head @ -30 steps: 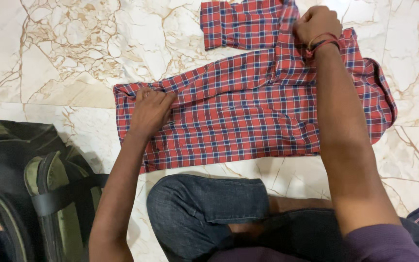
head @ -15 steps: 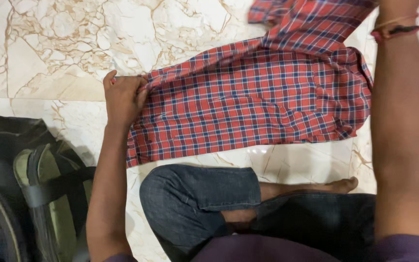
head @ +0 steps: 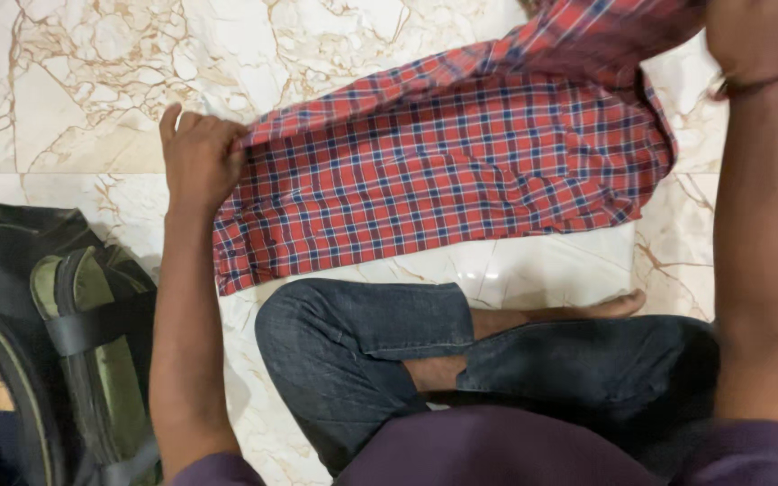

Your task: The person folds a plaid shirt by folding the sleeves inward, folding the sides, and then rolling the shirt into a compact rectangle before placing it inside a duffel bag.

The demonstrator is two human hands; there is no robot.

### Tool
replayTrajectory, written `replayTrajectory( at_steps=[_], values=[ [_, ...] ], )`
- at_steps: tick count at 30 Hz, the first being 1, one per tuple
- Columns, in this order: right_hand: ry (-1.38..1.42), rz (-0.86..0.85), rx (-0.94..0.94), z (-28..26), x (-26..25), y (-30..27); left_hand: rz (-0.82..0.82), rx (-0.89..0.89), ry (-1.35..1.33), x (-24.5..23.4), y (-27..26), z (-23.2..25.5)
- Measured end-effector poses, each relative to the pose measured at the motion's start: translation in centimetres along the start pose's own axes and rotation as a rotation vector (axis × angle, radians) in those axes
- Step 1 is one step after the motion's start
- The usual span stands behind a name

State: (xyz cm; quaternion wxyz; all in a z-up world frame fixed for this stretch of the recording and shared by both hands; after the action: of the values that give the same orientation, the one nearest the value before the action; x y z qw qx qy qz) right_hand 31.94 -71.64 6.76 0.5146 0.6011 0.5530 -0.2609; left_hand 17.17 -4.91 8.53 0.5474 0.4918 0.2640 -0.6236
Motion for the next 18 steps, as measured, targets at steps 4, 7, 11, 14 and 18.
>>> replayTrajectory(
  at_steps=[4, 7, 11, 14, 18],
  values=[
    [-0.07, -0.314, -0.18, -6.0, -0.4, -3.5, -0.015, -0.003, -0.035, 0.0, -1.4, -0.2],
    [-0.255, -0.631, -0.293, -9.6, 1.4, -5.9, -0.027, 0.001, -0.059, 0.7, -1.7, -0.1],
    [-0.221, -0.514, -0.195, -9.8, 2.1, -6.0, -0.083, -0.016, -0.001, 1.0, -1.9, 0.2],
    [-0.303, -0.329, -0.064, -6.9, 4.0, -4.0, -0.085, -0.062, -0.031, 1.4, -1.8, 0.3],
    [0.006, -0.136, 0.121, -4.3, 9.5, -1.6, -0.08, -0.042, -0.044, 2.0, -1.5, 0.1]
  ],
)
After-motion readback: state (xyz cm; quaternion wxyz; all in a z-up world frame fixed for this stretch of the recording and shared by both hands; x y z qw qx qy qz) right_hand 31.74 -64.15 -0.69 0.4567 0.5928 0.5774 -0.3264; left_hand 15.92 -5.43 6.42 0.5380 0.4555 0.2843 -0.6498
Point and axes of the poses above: each hand's wrist, its own y-axis towards the middle knuckle, its own x-axis out of the palm, z = x × y, the point moved 5 cm from there along y, towards the middle knuckle, and after that the axes turned 14 degrees about -y, right-handed, at the moved point
